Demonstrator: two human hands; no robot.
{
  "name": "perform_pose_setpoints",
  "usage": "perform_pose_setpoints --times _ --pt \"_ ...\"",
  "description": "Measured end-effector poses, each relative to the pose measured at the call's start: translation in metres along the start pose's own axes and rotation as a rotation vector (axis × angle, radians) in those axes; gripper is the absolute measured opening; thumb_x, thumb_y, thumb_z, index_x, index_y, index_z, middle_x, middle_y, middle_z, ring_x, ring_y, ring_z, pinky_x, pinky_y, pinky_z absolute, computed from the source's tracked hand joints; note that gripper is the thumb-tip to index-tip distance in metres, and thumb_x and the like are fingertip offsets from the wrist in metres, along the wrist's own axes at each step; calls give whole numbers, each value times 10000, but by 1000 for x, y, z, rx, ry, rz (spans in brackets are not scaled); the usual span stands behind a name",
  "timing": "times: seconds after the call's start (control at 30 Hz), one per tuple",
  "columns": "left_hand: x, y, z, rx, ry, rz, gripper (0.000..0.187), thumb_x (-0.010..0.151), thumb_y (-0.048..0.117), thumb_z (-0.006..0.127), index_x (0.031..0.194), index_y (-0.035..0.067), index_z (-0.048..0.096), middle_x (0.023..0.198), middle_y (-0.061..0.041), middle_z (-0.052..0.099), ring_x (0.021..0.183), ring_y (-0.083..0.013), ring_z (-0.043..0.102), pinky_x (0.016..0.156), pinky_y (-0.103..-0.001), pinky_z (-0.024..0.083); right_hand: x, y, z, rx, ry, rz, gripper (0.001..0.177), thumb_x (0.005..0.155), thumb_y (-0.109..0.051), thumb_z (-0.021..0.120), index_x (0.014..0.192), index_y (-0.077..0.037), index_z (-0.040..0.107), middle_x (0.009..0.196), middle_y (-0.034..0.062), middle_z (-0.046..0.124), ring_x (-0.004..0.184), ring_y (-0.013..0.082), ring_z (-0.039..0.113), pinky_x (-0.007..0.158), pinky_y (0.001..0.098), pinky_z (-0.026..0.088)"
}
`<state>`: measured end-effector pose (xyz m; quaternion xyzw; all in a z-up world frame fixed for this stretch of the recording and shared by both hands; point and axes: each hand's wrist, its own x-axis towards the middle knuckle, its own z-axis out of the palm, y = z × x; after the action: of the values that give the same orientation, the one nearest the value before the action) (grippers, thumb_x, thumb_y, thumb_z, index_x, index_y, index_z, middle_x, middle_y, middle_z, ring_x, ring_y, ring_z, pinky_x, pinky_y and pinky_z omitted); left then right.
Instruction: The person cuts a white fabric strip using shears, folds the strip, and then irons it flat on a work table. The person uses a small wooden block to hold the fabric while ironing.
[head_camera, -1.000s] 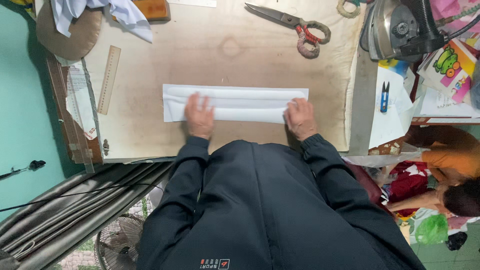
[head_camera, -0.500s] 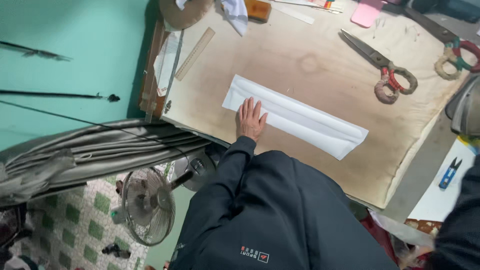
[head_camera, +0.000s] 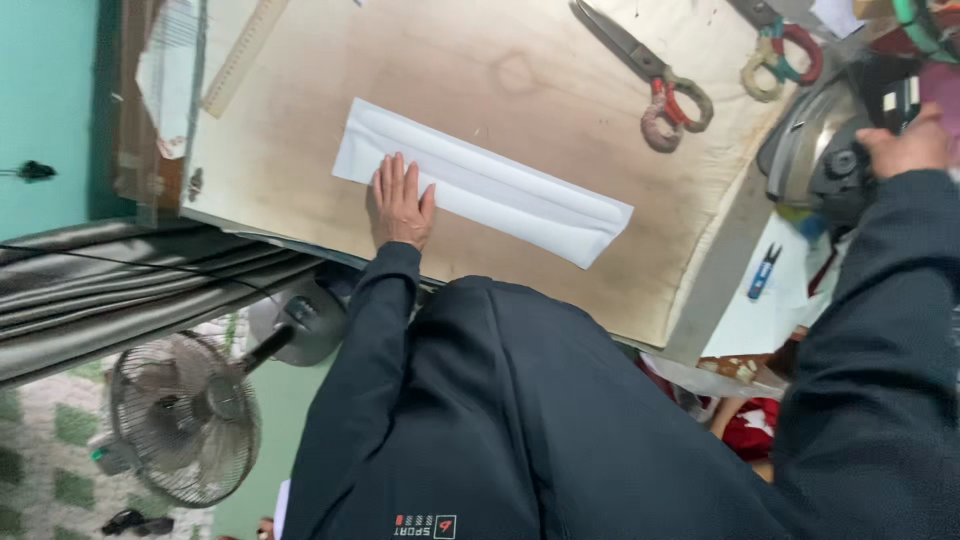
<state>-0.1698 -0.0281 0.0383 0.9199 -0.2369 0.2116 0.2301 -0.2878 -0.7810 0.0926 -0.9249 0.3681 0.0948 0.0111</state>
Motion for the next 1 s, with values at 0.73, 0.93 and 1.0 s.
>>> perform_pose_setpoints --times 0.73,0.93,1.0 --pt "-2 -71 -4 -258 -2 358 183 950 231 667 1089 131 730 1291 -128 656 1196 -335 605 958 -516 455 -342 -402 9 26 -285 -787 525 831 -491 684 1206 -209 448 944 49 709 903 295 730 761 455 606" --pt "5 -130 -24 -118 -23 223 149 992 165 636 1088 99 729 1221 -105 682 1148 -333 614 928 -495 455 -352 -506 29 67 11 -861 457 877 -374 656 1253 -166 500 845 62 676 804 281 732 728 420 601" --pt "-4 -143 -18 -109 -28 87 188 1025 205 614 1109 85 731 1284 -94 668 1228 -326 573 956 -492 433 -348 -522 28 141 -174 -785 442 813 -445 685 1108 -188 479 767 30 685 742 304 734 666 470 605"
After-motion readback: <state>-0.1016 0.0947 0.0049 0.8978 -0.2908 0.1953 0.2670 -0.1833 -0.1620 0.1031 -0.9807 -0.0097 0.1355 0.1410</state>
